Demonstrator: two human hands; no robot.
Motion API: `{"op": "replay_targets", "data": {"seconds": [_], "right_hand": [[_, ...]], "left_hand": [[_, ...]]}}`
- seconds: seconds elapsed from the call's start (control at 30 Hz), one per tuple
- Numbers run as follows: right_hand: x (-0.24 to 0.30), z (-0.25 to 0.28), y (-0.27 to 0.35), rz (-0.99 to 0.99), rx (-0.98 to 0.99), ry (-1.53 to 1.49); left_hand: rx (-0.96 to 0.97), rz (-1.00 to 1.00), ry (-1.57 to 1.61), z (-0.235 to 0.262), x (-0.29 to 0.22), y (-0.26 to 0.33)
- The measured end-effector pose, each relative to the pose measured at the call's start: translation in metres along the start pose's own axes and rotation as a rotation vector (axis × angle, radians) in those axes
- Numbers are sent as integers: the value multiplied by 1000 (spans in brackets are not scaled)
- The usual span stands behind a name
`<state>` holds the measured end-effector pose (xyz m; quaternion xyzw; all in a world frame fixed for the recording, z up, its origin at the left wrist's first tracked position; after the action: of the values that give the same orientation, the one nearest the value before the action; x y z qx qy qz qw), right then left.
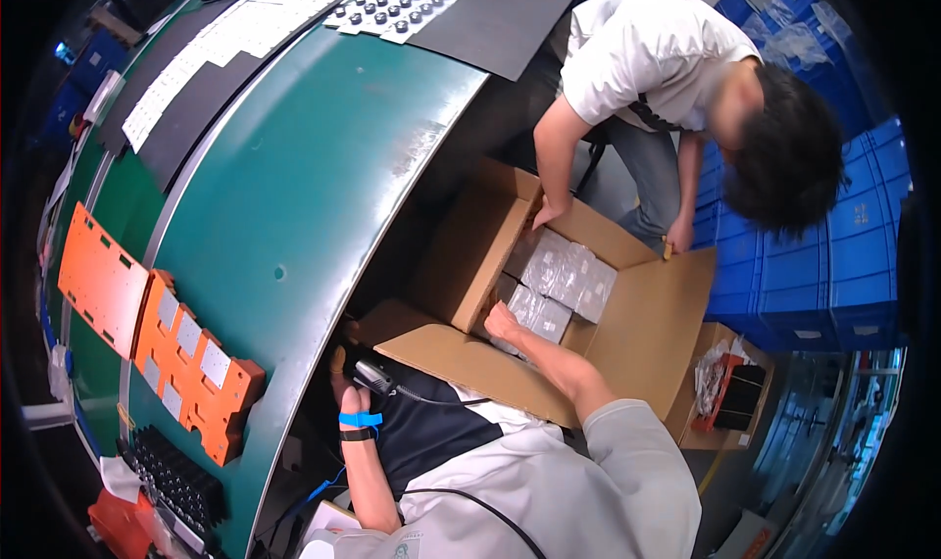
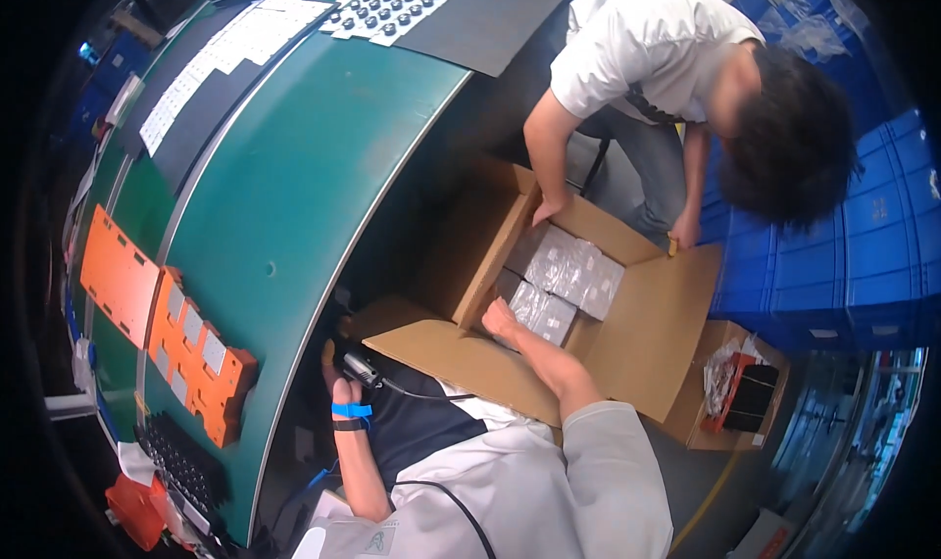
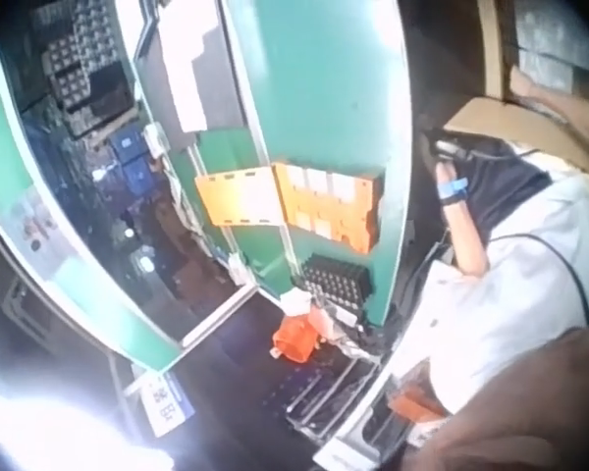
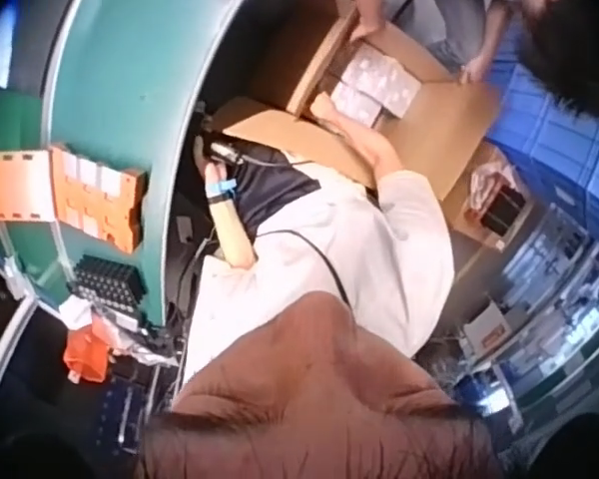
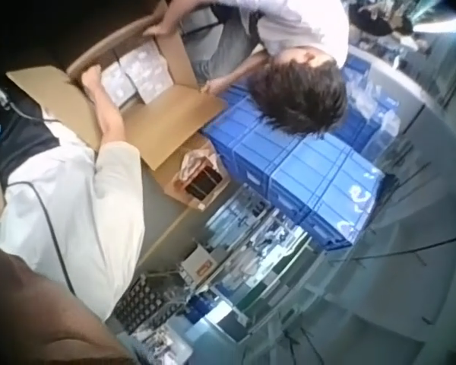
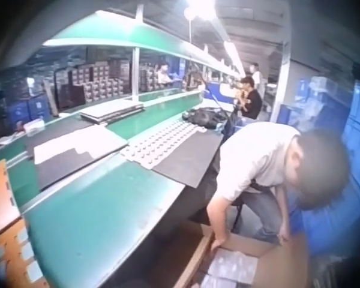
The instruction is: Assembling small electronic components onto a base board using an assembly machine and then packing the finished products into a cardboard box.
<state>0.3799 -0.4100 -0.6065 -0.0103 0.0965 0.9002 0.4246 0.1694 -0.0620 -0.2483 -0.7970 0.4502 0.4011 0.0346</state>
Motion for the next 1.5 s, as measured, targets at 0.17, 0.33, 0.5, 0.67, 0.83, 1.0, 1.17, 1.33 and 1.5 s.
{"op": "replay_targets", "data": {"seconds": [0.17, 0.33, 0.5, 0.67, 0.83, 1.0, 1.17, 1.33, 1.5], "right_hand": [[66, 169, -13, -49, 223, -736], [107, 228, -52, 22, -57, -972], [105, 233, -70, -6, 181, -908], [64, 192, -19, -201, 193, -776], [10, 130, 41, -444, 697, -580], [-1, 78, 61, -1147, 284, -1369], [73, 196, -34, -1049, 14, -2235], [124, 288, -63, -800, -309, -2379], [114, 363, -47, -816, -179, -1888]], "left_hand": [[-119, 1, -21, -9, -11, 12], [-40, 24, -46, -17, -12, 8], [-19, 25, -59, -22, -15, 10], [-47, 46, -31, -18, -14, 11], [-28, 47, 12, -15, -13, 7], [-48, 82, 43, -30, -15, 8], [-73, 76, 8, -32, -20, 13], [-73, 69, 11, -36, -20, 13], [-60, 43, 24, -34, -14, 13]]}}
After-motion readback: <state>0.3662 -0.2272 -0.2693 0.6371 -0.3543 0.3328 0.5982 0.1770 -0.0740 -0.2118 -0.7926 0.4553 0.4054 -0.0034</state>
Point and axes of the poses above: each hand's wrist, its own y-axis away from the middle knuckle, its own z-axis out of the back of the hand, x = y × z, the point moved 1 cm from there along -y, towards the middle knuckle, and after that the axes turned 4 degrees about -z, right-handed, at the moved point
